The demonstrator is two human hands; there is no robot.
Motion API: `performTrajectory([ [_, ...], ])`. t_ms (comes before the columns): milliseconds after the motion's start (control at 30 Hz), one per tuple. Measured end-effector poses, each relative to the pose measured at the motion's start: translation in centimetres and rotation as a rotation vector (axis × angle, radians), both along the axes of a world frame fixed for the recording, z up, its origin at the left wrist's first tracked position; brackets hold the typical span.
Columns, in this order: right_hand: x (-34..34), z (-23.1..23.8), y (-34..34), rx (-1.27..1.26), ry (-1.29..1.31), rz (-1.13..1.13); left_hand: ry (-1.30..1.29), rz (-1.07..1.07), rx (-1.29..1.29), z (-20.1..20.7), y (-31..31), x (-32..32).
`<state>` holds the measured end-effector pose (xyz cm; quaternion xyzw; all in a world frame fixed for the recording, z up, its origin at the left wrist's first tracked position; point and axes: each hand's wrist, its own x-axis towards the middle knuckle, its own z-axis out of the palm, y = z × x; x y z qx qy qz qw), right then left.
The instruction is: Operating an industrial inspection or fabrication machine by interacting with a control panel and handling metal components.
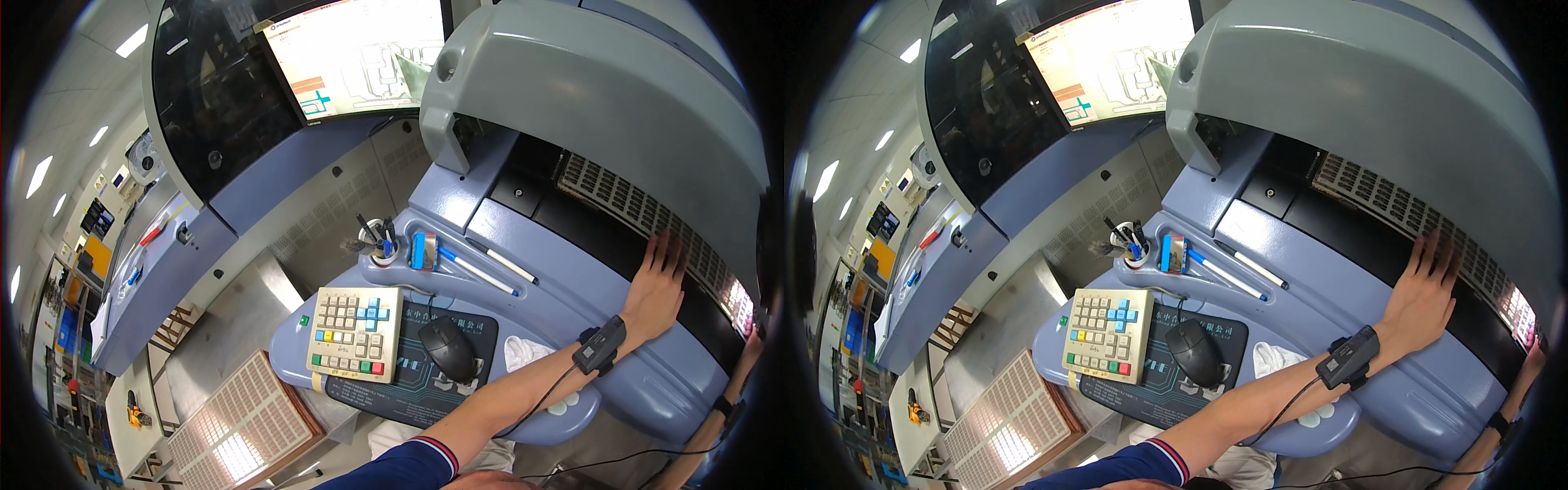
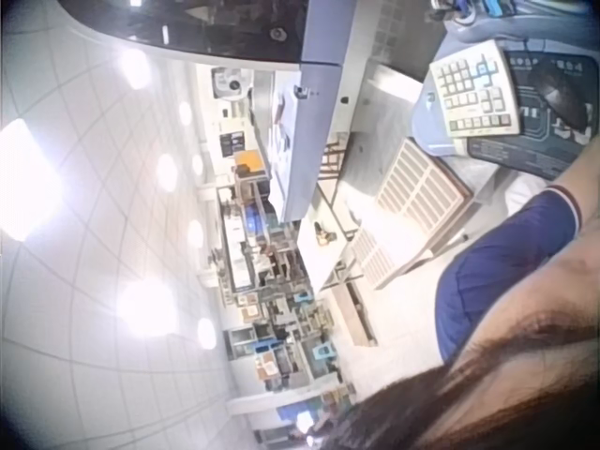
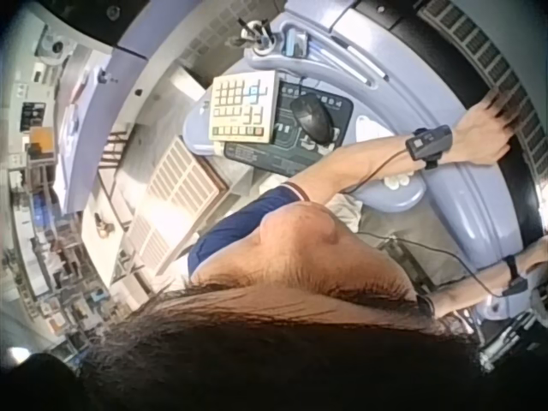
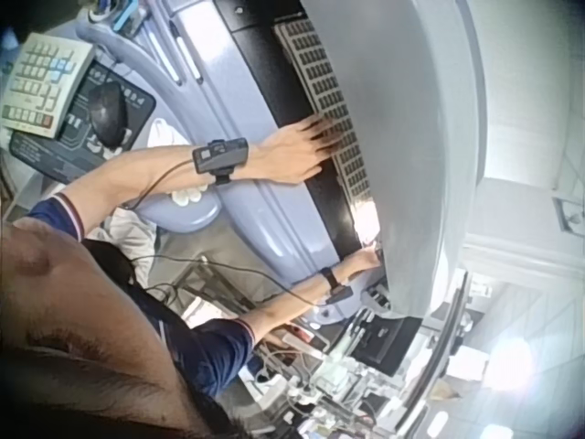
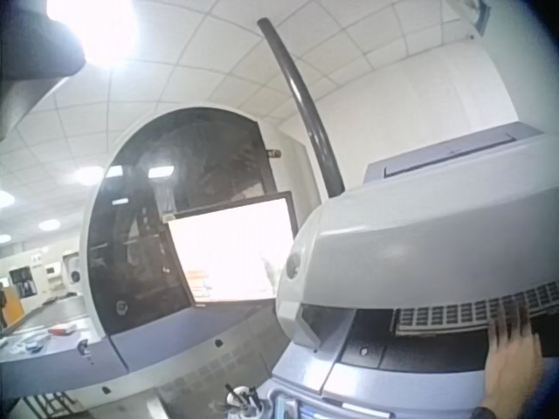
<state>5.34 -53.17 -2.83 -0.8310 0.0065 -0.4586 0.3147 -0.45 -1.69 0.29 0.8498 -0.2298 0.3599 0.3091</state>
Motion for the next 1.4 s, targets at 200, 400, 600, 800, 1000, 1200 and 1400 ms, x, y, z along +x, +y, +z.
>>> performTrajectory([
  [200,1.4,-1.9,-2.5,0.017,0.04,0.024,0.007,0.015,0.016,-0.5,-0.2,0.2],
  [400,2.6,-2.2,-9.4,-0.199,0.289,-0.168,-0.004,-0.008,0.006,0.4,-0.1,-0.3],
  [600,2.4,-2.4,-6.8,-0.569,0.234,-0.356,-0.007,0.003,0.019,0.1,0.0,0.1],
  [800,0.5,-0.9,-9.8,-0.853,0.184,-0.359,-0.016,-0.029,-0.02,0.9,-0.5,-0.7],
  [1000,2.7,-3.9,-6.2,-0.943,0.09,-0.294,0.002,0.012,0.003,-0.3,0.2,0.1],
  [1200,1.8,-2.6,-7.2,-0.835,0.148,-0.249,0.001,-0.006,0.004,0.2,0.0,-0.1],
  [1400,2.2,-3.2,-5.9,-0.862,0.124,-0.244,0.016,0.005,0.02,0.0,0.1,0.0],
])
